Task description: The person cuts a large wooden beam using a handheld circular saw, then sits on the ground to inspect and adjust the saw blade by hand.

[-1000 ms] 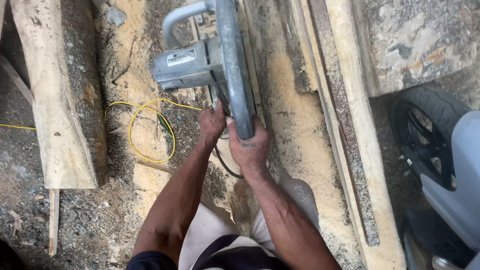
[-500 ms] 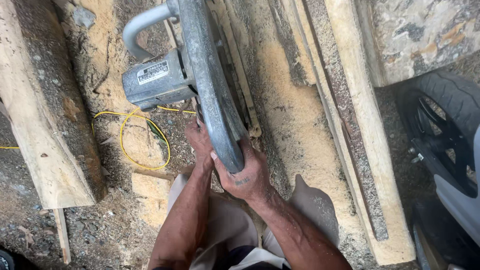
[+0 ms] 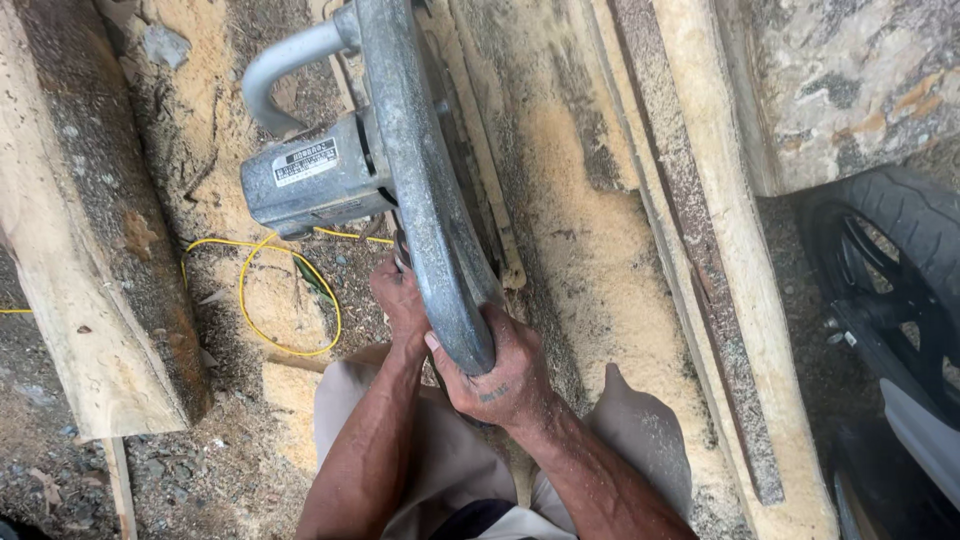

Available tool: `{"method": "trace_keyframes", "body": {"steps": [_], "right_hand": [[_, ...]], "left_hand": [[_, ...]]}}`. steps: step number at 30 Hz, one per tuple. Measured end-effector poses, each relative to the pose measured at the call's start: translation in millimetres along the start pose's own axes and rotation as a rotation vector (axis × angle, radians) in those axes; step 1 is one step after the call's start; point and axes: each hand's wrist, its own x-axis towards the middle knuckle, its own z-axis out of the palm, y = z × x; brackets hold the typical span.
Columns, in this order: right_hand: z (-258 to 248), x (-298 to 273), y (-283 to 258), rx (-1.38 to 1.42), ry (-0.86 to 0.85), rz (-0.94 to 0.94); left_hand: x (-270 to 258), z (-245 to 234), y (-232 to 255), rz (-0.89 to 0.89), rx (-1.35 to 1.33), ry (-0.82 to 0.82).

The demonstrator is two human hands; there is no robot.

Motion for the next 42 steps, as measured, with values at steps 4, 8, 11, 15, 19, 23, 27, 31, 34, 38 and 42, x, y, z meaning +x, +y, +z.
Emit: {"method": "trace_keyframes", "body": {"steps": [4, 8, 11, 15, 19, 23, 27, 31, 34, 38, 42], "right_hand": [[0.6, -0.8, 6.4, 0.026, -0.051, 0.084], [0.5, 7.2, 5.6, 0.033, -0.044, 0.030], [-2.8, 1.8, 3.6, 0.055, -0.084, 0.110], [-6.9, -2.9, 2.1, 0.128, -0.122, 0.161], [-5.7, -3.1, 8.1, 0.108, -0.115, 0.175], [-1.4, -3.0, 12.6, 0.127, -0.110, 0.151], [-1.1, -4.9, 15.4, 0.140, -0.111, 0.130], [-2.1, -1.0, 16.8, 0.124, -0.161, 0.176], [-4.4, -0.7, 20.3, 0.141, -0.195, 0.128], [-4.0, -1.8, 23.3, 0.153, -0.211, 0.127], [-5.7, 1.9, 23.7, 0.160, -0.234, 0.134]], "left_hand": [[1.6, 2.7, 3.1, -0.036, 0.016, 0.026], [13.3, 9.8, 6.3, -0.063, 0.083, 0.109], [6.4, 9.8, 2.0, -0.109, 0.044, 0.090], [13.3, 8.8, -0.1, -0.010, -0.014, 0.062], [19.0, 7.6, 6.3, -0.198, 0.006, 0.045], [20.2, -8.3, 26.6, -0.271, -0.137, -0.110], [31.4, -5.9, 27.3, -0.478, -0.092, -0.046], [33.5, -3.0, 15.9, -0.192, -0.036, -0.124], [30.4, -2.9, 9.5, -0.132, 0.025, -0.106], [32.8, -2.8, 3.7, -0.158, 0.104, -0.082], [37.4, -1.6, 3.8, -0.096, 0.137, -0.068]]}}
